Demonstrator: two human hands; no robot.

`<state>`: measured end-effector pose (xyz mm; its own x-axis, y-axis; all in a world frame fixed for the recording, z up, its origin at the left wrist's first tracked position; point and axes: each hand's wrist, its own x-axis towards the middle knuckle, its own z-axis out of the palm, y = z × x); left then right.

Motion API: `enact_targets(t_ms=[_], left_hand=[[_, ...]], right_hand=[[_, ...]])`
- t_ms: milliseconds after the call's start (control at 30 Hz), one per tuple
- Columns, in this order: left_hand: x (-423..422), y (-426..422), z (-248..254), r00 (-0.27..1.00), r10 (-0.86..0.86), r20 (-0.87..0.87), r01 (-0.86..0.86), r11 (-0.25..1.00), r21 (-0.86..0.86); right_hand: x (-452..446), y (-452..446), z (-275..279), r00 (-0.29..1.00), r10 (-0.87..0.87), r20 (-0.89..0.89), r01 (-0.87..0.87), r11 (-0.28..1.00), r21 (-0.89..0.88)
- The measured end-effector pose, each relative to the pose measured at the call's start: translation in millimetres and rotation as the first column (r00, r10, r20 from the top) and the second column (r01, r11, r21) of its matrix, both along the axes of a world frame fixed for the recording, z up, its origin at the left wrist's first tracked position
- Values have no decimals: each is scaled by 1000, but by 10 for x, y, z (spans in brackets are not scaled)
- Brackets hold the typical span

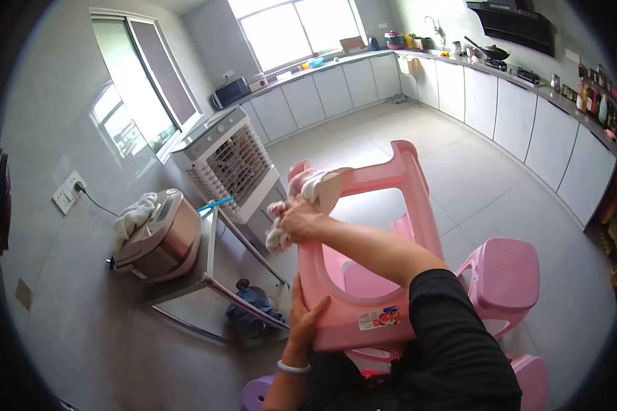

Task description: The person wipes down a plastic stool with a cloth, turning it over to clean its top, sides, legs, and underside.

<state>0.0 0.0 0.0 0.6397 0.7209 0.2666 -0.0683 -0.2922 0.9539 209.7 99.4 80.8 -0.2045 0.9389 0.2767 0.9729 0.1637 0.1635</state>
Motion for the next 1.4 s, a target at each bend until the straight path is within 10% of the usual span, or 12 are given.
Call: enact_targets(t_ms=[67,167,433,500,700,733,1133,1400], left_hand=[[-39,63,51,999,28,31,-27,999,-31],[61,30,-514,921,171,350,89,782,-617],[-67,237,-430,747,175,642,410,638,-652],[-24,216,-364,847,262,463,175,685,-707],[329,12,165,990,99,104,-70,967,-246],[356,-25,324,985,173,14,-173,975,140],[466,20,348,859,379,-343,-137,817,560],[432,95,352,883,338,-326,-125,839,530]], right_hand=[[-149,-25,-168,991,92,-93,-86,994,61],[-233,-720,-193,941,215,-261,-185,973,135],[-508,-1963,-175,785,425,-451,-414,901,129],[-505,-2284,-77,803,377,-461,-402,914,48],[-481,-2783,49,753,451,-480,-456,882,114],[-521,-2812,68,752,452,-480,-444,886,139],[-580,-3203,-164,785,419,-456,-353,908,226],[79,-3477,-76,946,72,-317,67,912,405]])
